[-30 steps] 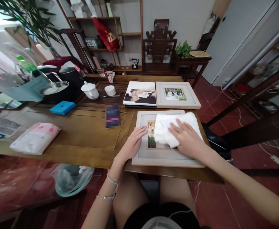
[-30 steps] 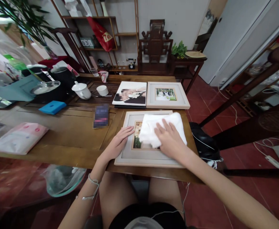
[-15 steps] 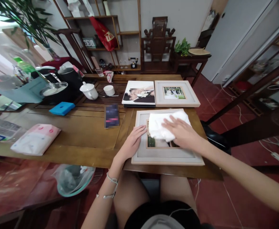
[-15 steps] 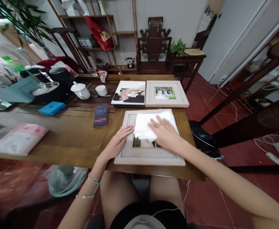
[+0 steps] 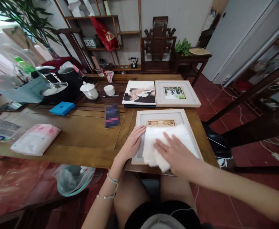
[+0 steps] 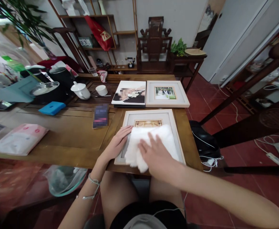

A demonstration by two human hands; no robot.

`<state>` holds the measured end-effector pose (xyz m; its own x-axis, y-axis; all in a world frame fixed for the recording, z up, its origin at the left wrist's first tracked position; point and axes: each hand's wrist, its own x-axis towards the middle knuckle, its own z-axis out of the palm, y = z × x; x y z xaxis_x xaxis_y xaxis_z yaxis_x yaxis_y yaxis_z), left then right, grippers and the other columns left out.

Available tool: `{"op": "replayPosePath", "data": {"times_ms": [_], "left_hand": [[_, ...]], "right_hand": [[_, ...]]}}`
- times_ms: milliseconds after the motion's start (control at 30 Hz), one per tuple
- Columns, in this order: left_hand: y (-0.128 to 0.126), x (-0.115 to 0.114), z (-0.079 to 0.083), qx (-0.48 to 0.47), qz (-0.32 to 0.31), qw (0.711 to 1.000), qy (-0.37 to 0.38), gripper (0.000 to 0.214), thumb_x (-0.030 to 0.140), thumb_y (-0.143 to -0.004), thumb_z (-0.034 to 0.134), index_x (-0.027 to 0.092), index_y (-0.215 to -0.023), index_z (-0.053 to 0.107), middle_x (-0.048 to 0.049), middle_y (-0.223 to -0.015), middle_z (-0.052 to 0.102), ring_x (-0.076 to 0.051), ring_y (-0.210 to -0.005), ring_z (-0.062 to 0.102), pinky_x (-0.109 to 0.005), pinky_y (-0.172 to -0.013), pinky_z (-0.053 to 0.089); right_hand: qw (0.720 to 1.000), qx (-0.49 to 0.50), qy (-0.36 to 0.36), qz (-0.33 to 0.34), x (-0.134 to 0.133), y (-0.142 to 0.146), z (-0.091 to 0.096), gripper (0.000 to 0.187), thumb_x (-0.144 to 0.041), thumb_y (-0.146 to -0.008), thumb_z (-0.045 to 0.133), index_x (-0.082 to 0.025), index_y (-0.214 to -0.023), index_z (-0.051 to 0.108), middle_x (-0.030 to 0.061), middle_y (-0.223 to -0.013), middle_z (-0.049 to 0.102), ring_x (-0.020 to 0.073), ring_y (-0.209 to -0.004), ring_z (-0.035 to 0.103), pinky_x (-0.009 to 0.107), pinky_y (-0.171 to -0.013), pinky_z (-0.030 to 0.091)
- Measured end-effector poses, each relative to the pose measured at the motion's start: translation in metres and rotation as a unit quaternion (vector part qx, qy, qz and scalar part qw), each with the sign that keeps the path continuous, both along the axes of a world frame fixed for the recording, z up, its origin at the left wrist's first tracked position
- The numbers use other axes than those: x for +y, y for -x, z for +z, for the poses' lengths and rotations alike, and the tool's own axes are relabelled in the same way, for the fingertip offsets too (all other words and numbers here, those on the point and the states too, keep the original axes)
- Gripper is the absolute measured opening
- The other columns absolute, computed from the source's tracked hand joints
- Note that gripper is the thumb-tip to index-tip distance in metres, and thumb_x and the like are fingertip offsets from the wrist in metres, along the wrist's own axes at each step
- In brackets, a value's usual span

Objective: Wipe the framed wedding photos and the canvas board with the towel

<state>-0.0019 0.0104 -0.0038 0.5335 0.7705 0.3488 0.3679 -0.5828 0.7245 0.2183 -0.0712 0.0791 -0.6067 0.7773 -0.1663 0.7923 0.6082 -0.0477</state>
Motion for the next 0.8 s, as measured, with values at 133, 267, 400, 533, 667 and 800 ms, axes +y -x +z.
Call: {"op": "replayPosePath", "data": {"times_ms": [133,267,400,533,667,800], "left_hand": [[0.001,0.001,0.001,-0.002,-0.009,1.0,-0.003,0.044,0.018,-0.098,0.035,0.022,-0.139,0.051,-0.01,-0.146,0.051,-0.023,-0.142,0.039,-0.056,-0.121,0.019],[0.001,0.0,0.0,-0.008,-0.012,1.0,-0.006,0.044,0.018,-0.099,0.034,0.024,-0.14,0.05,-0.0091,-0.147,0.05,-0.022,-0.142,0.038,-0.055,-0.121,0.02],[0.0,-0.001,0.0,-0.015,-0.01,1.0,-0.006,0.045,0.017,-0.099,0.033,0.025,-0.139,0.051,-0.0083,-0.146,0.051,-0.022,-0.142,0.038,-0.056,-0.122,0.018],[0.001,-0.001,0.0,-0.013,-0.011,1.0,-0.002,0.044,0.017,-0.099,0.034,0.024,-0.139,0.051,-0.0087,-0.147,0.05,-0.022,-0.142,0.038,-0.057,-0.122,0.018],[0.002,-0.001,-0.003,-0.016,-0.015,1.0,-0.004,0.045,0.018,-0.099,0.033,0.025,-0.14,0.05,-0.0081,-0.148,0.049,-0.022,-0.143,0.036,-0.057,-0.121,0.019],[0.002,-0.001,-0.004,-0.013,-0.012,1.0,-0.008,0.044,0.02,-0.1,0.032,0.023,-0.141,0.049,-0.0097,-0.148,0.048,-0.021,-0.143,0.037,-0.054,-0.122,0.019]], "right_hand": [[0.993,0.061,0.045,0.093,-0.035,-0.006,0.008,0.093,-0.008,-0.061,0.058,-0.008,-0.15,0.031,0.0144,-0.158,0.028,0.0406,-0.147,0.008,0.064,-0.116,0.018],[0.994,0.067,0.073,0.051,-0.041,-0.047,0.02,0.096,0.003,-0.054,0.05,-0.018,-0.147,0.04,0.0071,-0.152,0.04,0.0333,-0.145,0.023,0.057,-0.114,0.031],[0.996,0.089,0.024,-0.016,-0.041,-0.1,0.025,0.091,0.004,-0.055,0.044,-0.034,-0.138,0.054,-0.0027,-0.145,0.051,0.0272,-0.138,0.04,0.051,-0.11,0.041],[0.996,0.066,-0.013,-0.06,-0.008,-0.121,0.022,0.083,0.0,-0.06,0.043,-0.035,-0.134,0.057,-0.0039,-0.146,0.049,0.0268,-0.135,0.044,0.051,-0.109,0.042],[0.989,0.019,-0.079,-0.12,0.056,-0.103,0.013,0.081,-0.002,-0.062,0.045,-0.017,-0.142,0.049,0.0073,-0.148,0.048,0.0309,-0.139,0.039,0.052,-0.109,0.039],[0.971,-0.035,-0.161,-0.172,0.09,-0.062,0.004,0.069,-0.004,-0.068,0.049,-0.004,-0.138,0.051,0.0163,-0.146,0.049,0.0416,-0.139,0.033,0.059,-0.109,0.033]]}}
